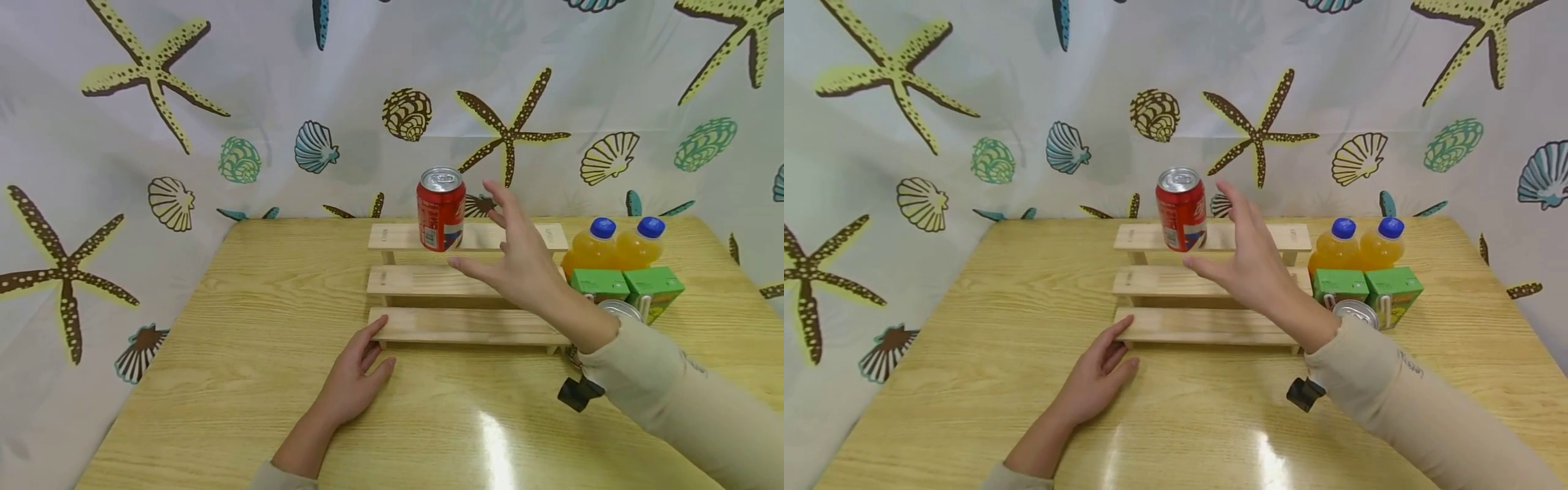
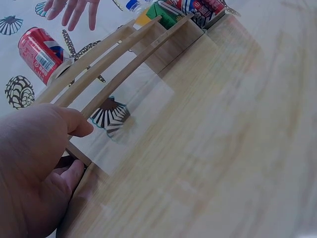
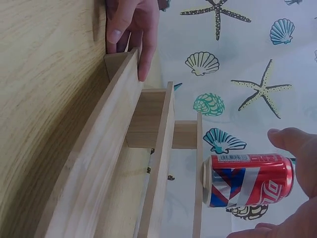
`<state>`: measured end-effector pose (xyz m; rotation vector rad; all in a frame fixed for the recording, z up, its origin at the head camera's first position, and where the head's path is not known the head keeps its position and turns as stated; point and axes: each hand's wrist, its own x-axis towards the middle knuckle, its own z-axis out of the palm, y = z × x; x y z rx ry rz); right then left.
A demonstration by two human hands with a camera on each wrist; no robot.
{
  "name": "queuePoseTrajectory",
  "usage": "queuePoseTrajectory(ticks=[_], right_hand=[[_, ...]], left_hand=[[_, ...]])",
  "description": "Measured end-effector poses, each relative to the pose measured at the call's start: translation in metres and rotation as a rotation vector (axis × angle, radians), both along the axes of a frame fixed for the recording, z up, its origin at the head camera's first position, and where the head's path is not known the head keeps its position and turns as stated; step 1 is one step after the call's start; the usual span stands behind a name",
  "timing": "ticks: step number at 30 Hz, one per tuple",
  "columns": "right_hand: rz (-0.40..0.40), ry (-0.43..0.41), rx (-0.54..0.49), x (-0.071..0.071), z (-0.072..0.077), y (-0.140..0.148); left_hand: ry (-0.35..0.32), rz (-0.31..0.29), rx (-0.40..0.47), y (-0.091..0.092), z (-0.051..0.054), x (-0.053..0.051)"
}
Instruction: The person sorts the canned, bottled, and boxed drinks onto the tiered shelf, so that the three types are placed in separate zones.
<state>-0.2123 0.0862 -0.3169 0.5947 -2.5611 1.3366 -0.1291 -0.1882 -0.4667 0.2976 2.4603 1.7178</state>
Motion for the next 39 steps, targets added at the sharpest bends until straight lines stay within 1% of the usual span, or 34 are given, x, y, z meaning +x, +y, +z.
queuePoseTrajectory(ticks=[3, 9, 17, 24, 34, 39], right_hand=[[0.012, -0.012, -0.019, 0.001, 0.0, 0.002], [0.009, -0.032, -0.048, 0.004, -0.002, 0.009], [0.01, -0.027, -0.058, 0.011, -0.006, 0.016], [0.003, -0.056, -0.041, 0.018, -0.008, 0.02], [0.027, -0.015, -0.059, 0.026, -0.012, 0.024], [0.027, -0.023, -0.054, 0.032, -0.015, 0.027]], left_hand=[[-0.001, 0.002, -0.003, 0.0, 0.0, -0.001], [-0.003, 0.0, -0.011, 0.0, 0.0, -0.002], [0.005, -0.003, -0.012, -0.002, -0.001, -0.001], [0.008, -0.01, -0.006, -0.001, -0.002, -0.002], [0.0, 0.0, 0.002, -0.001, 0.0, -0.001], [-0.004, 0.001, 0.006, 0.0, 0.001, -0.001]])
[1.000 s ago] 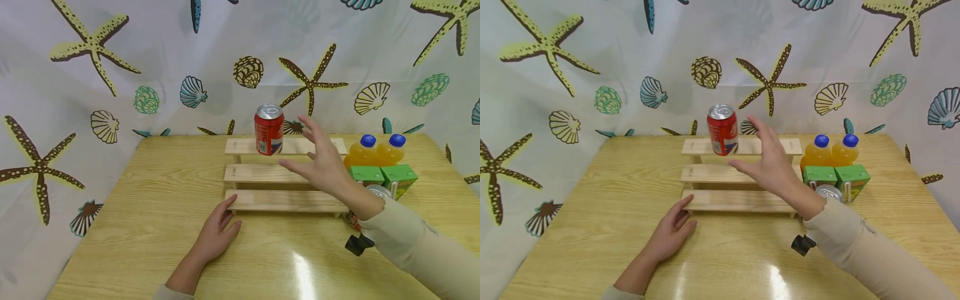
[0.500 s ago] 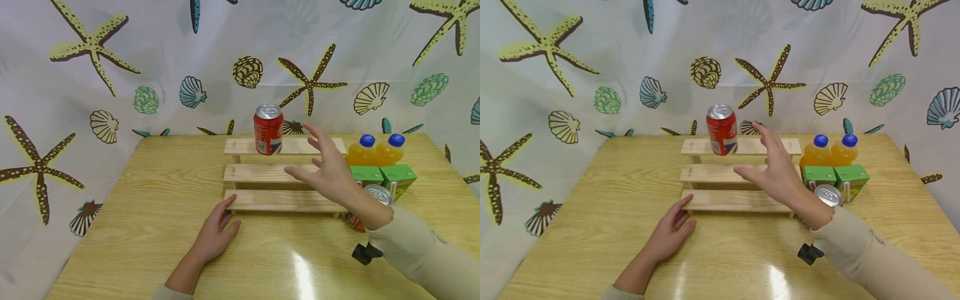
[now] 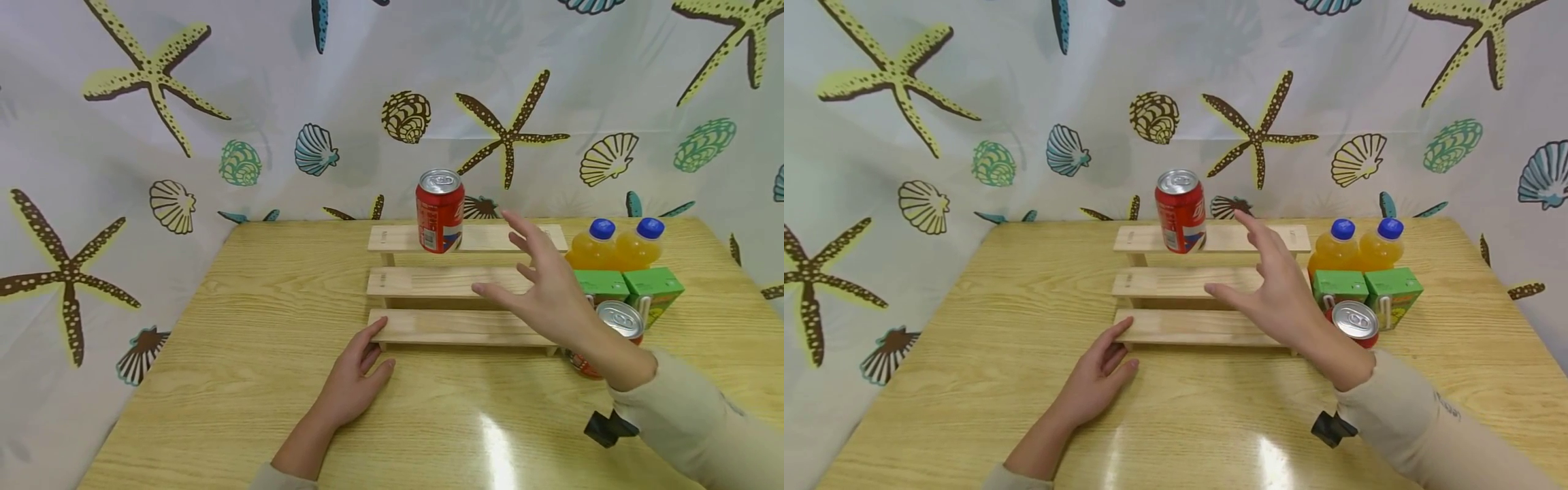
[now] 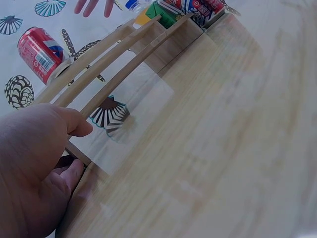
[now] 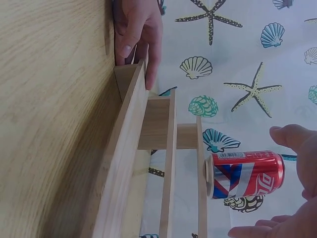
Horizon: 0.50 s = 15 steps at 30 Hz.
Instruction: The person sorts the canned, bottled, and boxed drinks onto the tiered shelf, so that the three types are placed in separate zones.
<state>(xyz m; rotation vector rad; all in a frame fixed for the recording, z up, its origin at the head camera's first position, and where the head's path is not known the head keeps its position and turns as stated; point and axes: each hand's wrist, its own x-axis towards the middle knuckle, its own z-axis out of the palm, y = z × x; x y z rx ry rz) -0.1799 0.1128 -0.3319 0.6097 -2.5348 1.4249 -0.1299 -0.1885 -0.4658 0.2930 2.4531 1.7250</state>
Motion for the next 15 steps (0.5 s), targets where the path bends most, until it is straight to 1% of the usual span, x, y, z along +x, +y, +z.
queuePoseTrajectory(ticks=[7, 15], right_hand=[[-0.015, 0.032, 0.023, 0.007, -0.004, 0.002], [-0.001, 0.048, 0.043, 0.013, -0.007, 0.008]], left_hand=[[-0.003, 0.0, -0.005, 0.0, -0.002, -0.001], [-0.002, 0.001, -0.021, 0.0, -0.001, -0.002]])
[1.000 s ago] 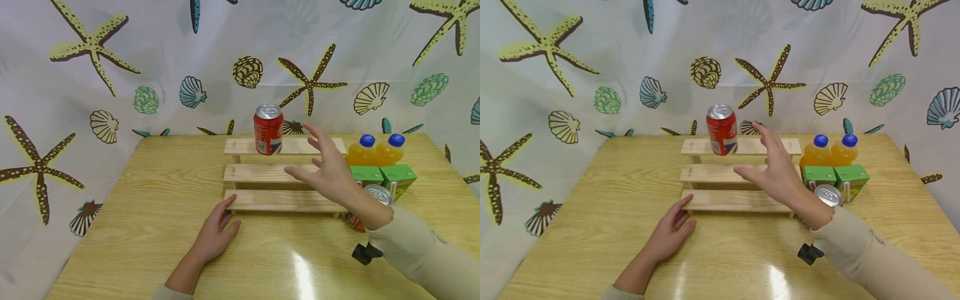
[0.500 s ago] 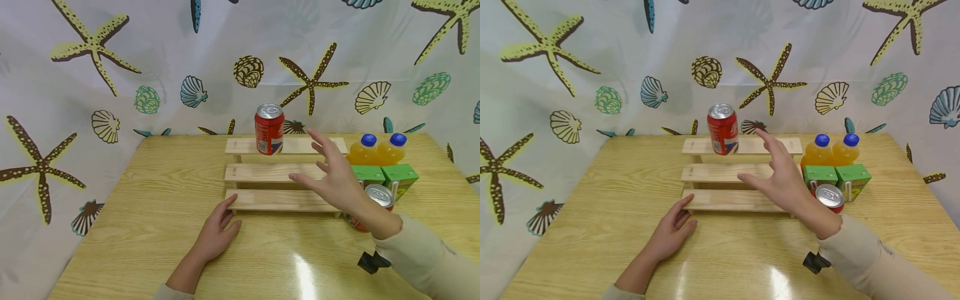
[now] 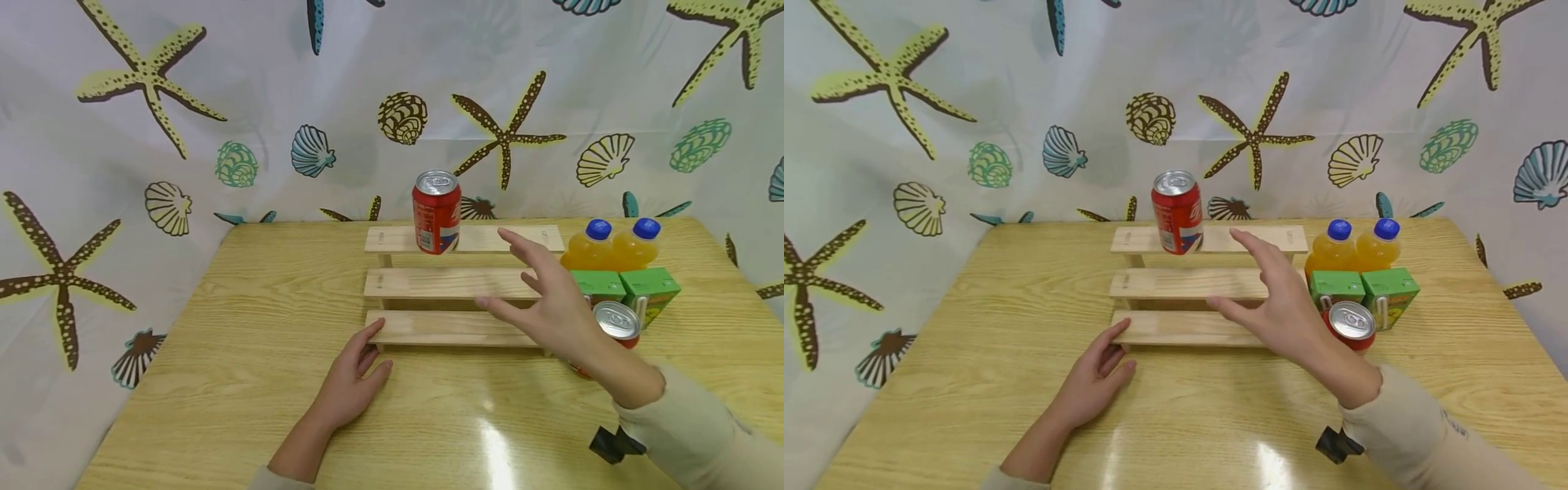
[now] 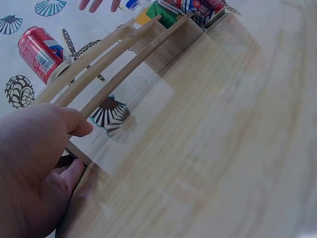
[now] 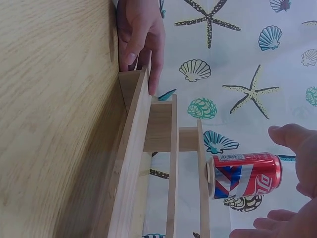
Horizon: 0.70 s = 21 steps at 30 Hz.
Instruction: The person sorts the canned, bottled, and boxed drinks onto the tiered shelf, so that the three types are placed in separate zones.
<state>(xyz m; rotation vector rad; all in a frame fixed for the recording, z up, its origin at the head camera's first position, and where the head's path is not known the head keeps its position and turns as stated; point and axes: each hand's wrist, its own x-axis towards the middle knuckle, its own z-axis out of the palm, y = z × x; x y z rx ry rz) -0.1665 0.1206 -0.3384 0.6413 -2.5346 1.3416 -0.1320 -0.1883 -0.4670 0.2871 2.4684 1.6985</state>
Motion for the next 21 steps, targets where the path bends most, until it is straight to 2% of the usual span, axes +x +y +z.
queuePoseTrajectory(ticks=[5, 14, 21], right_hand=[[0.008, 0.016, 0.007, 0.004, -0.0027, 0.0025], [0.007, -0.024, 0.016, 0.0068, -0.006, 0.004], [0.003, 0.036, -0.001, 0.0108, -0.0076, 0.0089]], left_hand=[[0.009, -0.002, -0.005, 0.0005, 0.0, 0.0009], [0.009, -0.003, 0.01, -0.0003, 0.0014, 0.0022], [0.012, -0.004, 0.013, -0.0013, 0.0001, 0.0023]])
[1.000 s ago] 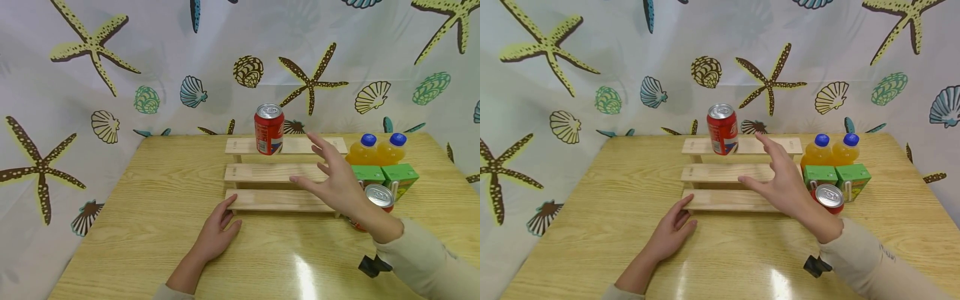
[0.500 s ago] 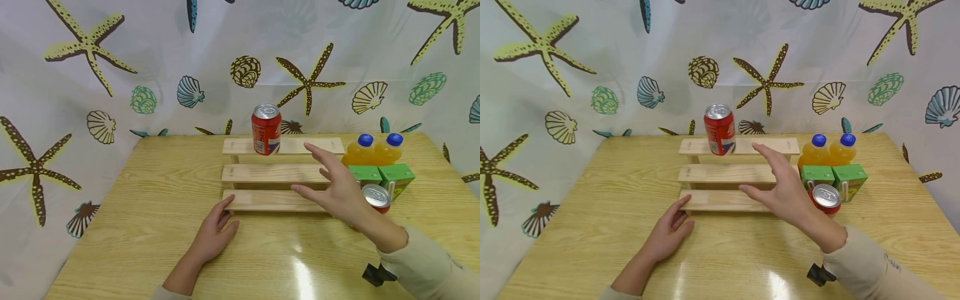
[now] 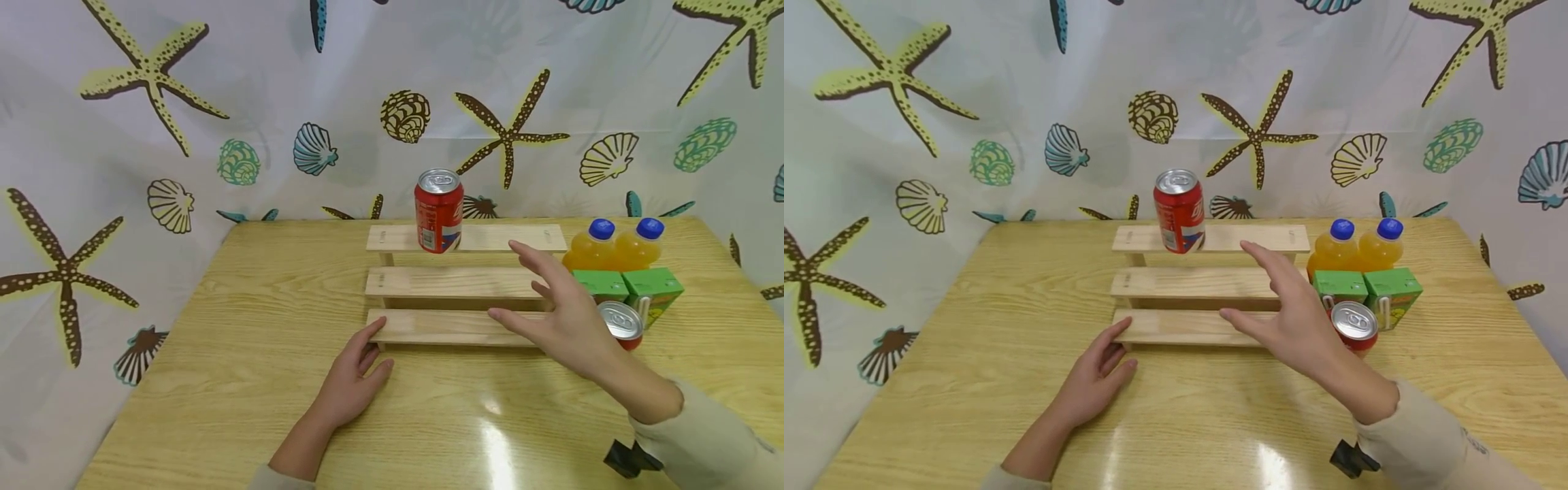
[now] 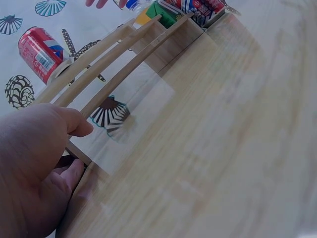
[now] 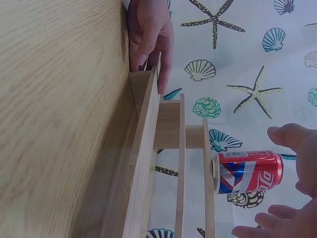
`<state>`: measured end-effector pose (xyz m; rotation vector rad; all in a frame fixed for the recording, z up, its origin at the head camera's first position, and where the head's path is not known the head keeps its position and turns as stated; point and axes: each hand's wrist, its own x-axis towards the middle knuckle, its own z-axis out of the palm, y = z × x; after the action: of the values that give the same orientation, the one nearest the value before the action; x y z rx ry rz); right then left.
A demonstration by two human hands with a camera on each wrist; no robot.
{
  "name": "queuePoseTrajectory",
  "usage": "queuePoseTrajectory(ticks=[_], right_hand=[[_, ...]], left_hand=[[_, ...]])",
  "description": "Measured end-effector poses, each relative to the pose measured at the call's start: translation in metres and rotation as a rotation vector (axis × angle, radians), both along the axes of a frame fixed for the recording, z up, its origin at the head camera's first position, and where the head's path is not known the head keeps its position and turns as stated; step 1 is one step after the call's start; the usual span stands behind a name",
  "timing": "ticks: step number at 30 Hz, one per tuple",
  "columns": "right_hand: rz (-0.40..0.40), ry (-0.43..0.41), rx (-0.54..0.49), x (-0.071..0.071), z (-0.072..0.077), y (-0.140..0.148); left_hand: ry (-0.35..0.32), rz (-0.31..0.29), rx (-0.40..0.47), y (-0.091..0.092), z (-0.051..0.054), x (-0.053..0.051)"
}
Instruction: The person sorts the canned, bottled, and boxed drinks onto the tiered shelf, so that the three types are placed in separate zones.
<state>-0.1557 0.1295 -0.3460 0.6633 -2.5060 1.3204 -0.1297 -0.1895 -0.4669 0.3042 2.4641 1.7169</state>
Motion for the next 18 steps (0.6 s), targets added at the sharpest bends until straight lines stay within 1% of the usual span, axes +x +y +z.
queuePoseTrajectory(ticks=[3, 6, 18], right_hand=[[-0.001, 0.051, -0.005, 0.002, -0.002, 0.004], [-0.006, 0.075, -0.004, 0.004, -0.002, 0.007], [-0.047, 0.099, 0.006, 0.008, -0.005, 0.018]], left_hand=[[0.0, 0.004, -0.004, 0.001, 0.0, 0.0], [-0.003, 0.006, -0.009, 0.001, 0.001, 0.0], [0.003, -0.001, -0.01, 0.001, 0.001, 0.0]])
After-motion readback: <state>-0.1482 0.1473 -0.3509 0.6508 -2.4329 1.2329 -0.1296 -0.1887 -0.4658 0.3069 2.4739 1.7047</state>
